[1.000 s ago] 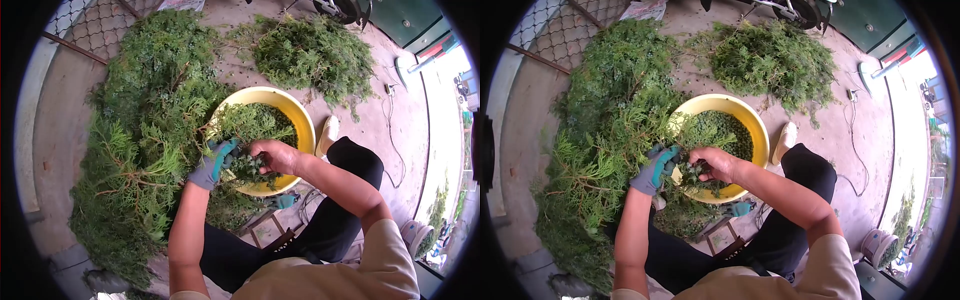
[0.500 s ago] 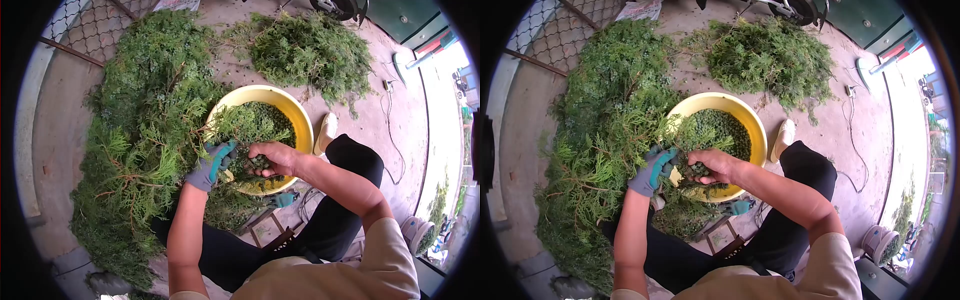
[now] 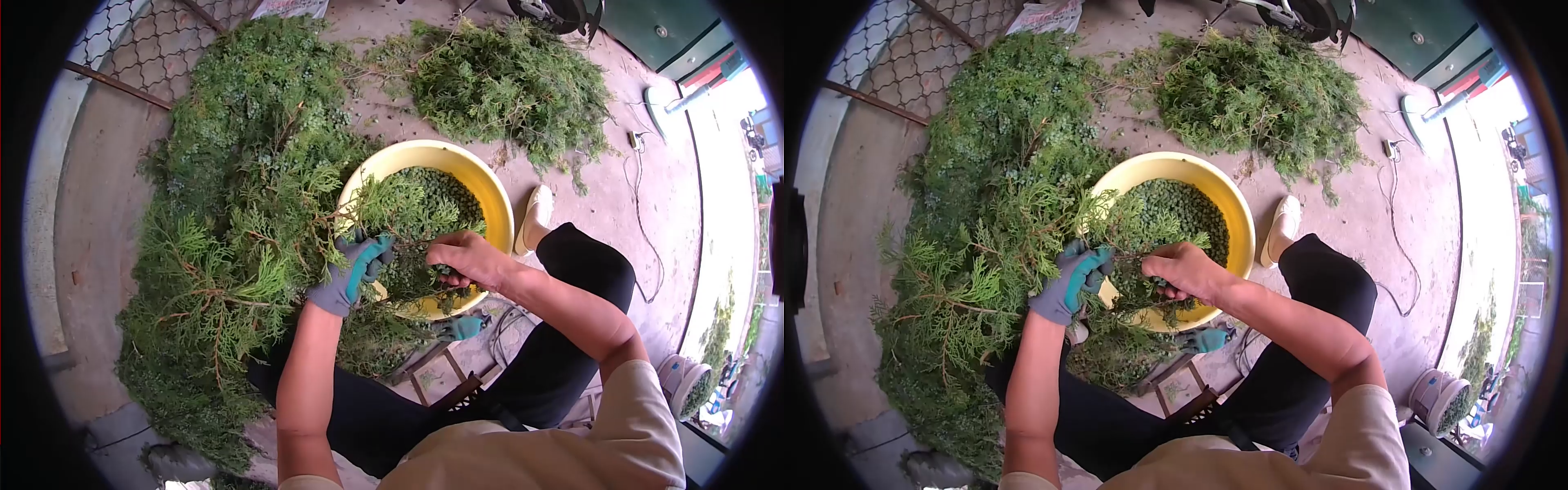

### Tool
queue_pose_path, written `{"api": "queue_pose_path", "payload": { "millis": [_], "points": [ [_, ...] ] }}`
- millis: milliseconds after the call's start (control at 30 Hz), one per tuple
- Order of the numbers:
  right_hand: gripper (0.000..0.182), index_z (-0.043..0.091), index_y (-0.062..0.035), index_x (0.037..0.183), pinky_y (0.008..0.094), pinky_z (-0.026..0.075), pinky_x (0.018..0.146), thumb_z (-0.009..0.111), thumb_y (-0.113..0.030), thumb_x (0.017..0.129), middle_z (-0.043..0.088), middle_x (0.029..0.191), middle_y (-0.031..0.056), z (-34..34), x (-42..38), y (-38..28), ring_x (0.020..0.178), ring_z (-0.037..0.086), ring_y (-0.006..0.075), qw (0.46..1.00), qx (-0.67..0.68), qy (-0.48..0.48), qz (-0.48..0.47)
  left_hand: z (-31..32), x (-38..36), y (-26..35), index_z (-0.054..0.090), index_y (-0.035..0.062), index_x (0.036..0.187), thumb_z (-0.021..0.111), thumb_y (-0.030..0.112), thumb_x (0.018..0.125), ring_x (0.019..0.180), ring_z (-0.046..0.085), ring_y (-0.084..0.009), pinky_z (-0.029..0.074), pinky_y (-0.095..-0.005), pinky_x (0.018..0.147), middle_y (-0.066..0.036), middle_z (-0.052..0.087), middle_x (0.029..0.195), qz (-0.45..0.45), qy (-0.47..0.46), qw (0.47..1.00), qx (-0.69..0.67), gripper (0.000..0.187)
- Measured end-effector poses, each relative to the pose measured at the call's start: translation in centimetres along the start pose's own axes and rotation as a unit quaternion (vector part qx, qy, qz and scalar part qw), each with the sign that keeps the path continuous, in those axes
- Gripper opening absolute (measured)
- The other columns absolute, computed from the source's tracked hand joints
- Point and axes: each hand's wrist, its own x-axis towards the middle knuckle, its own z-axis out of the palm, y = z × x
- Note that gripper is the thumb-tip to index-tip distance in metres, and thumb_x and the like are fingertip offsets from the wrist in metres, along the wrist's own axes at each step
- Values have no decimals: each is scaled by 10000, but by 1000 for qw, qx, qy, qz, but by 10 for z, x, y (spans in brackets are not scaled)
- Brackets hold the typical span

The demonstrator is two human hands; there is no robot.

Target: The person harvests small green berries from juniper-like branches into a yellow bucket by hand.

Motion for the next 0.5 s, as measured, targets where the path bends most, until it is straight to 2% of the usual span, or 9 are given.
{"api": "queue_pose_path", "payload": {
  "millis": [33,133,200,267,300,333,400,467,500],
  "points": [
    [187,595,-66,861,162,315,378,601,-249,821,545,653,32,0,-3,-3,461,443,48,1000,-1,-2,-1,0,1,-1,538,65,931,641,122,845,429,422,-57,280,-203,376,-74,609,696,25,-1,1000,9,145],
    [170,583,-77,833,163,269,356,593,-246,821,528,638,27,-2,-4,-4,442,408,44,1000,9,15,0,3,-1,5,540,65,938,622,123,857,427,425,-59,276,-206,375,-81,613,701,30,-12,999,4,129],
    [162,562,-87,784,170,224,333,589,-243,817,510,621,25,-8,-1,1,427,374,38,982,166,-65,63,2,-1,7,537,72,926,647,118,848,425,424,-59,272,-207,373,-82,615,701,21,-13,1000,-8,143],
    [169,539,-91,742,182,202,318,582,-238,814,496,600,24,-10,-6,0,412,355,34,979,182,-62,71,5,-1,7,519,97,887,686,122,833,424,419,-49,270,-203,368,-72,616,701,29,14,999,22,177],
    [171,538,-89,741,181,206,317,579,-239,813,497,594,25,-16,-12,-2,406,358,35,978,175,-80,86,-8,5,3,491,115,822,706,120,826,428,424,-39,270,-194,364,-59,614,701,63,14,996,-57,215],
    [173,538,-87,740,181,209,317,576,-239,811,497,589,25,-22,-19,-4,401,360,36,976,166,-99,101,-24,12,6,494,120,791,692,112,836,437,439,-35,285,-191,361,-49,613,703,68,74,994,-39,204],
    [166,565,-70,749,176,237,322,568,-224,812,516,594,22,-31,-36,-14,404,399,44,990,108,-56,73,-49,3,18,542,96,810,667,106,848,420,442,-52,305,-202,355,-60,611,691,110,70,987,-92,131],
    [169,577,-61,763,177,261,331,573,-222,814,528,601,18,-42,-40,-17,411,420,50,995,98,-15,6,-61,-7,28,584,55,885,640,113,857,414,459,-77,338,-219,358,-89,622,705,79,110,985,-111,85],
    [170,581,-61,768,185,299,359,579,-224,814,533,607,10,-46,-40,-22,428,436,51,997,75,19,-19,-64,-9,29,591,17,936,615,114,864,429,488,-100,362,-230,372,-125,635,737,105,156,982,-29,123]
  ]
}}
